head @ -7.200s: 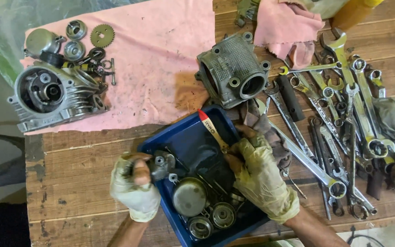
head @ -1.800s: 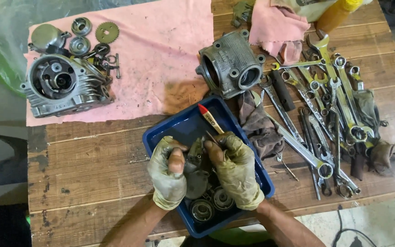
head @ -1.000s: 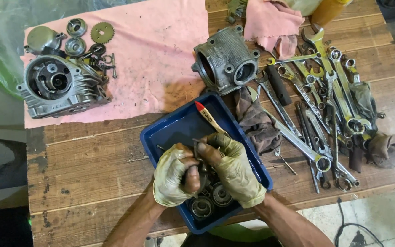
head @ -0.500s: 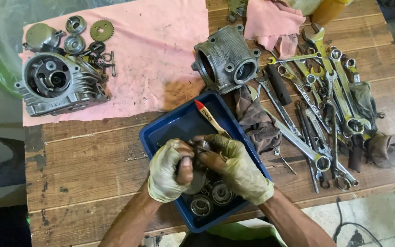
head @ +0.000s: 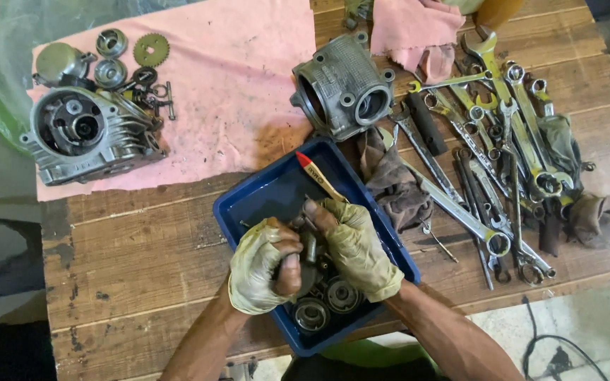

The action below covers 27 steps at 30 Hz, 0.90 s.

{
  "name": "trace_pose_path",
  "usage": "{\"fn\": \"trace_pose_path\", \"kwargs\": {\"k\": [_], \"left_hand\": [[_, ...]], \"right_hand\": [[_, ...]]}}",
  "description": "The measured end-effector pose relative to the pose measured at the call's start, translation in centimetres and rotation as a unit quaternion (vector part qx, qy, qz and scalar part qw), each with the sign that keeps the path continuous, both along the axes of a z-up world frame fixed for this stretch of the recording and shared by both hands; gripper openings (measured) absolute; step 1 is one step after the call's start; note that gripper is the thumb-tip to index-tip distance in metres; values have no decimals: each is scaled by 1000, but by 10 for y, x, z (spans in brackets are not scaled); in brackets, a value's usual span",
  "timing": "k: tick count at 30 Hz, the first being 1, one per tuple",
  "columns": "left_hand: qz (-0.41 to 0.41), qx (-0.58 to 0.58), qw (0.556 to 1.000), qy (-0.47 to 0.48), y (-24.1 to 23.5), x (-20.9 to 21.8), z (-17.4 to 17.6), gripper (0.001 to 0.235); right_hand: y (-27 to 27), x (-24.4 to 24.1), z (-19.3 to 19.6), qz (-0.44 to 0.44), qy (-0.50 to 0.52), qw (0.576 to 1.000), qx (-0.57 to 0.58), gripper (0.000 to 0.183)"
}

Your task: Cleaning a motorcycle camshaft and other engine parts using a small brush and cleaning fluid in a tray.

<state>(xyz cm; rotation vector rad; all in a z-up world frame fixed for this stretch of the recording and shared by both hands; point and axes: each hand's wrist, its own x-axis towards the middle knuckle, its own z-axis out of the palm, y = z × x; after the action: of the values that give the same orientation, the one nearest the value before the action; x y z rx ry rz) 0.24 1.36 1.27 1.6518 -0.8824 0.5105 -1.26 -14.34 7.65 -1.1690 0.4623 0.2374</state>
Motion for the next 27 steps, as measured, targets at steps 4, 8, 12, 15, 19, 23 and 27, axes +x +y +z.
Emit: {"fn": "trace_pose_path", "kwargs": {"k": [4,8,12,15,19,23,27], "left_hand": [[-12,-22,999,22,6,12,2,15],[31,-54,991,117,4,18,10,39],[113,-102,938,311,-22,6,23,30],[127,-150,903,381,-15,15,4,24],[144,-110,898,400,-15,-1,-4,18],[168,-91,917,351,-9,1,-1,21],[140,-91,923,346,-10,2,-10,26]], "right_hand": [[3,5,2,-81,-63,994,40,23],[-2,4,15,-80,-16,996,28,20],[-3,-1,20,-68,-93,993,15,19],[-5,-12,-20,4,-136,983,-122,33],[2,-12,-36,-41,-157,967,-199,28],[-3,-7,-20,37,-84,973,-213,26],[-5,-6,-5,31,-57,984,-165,26]]}}
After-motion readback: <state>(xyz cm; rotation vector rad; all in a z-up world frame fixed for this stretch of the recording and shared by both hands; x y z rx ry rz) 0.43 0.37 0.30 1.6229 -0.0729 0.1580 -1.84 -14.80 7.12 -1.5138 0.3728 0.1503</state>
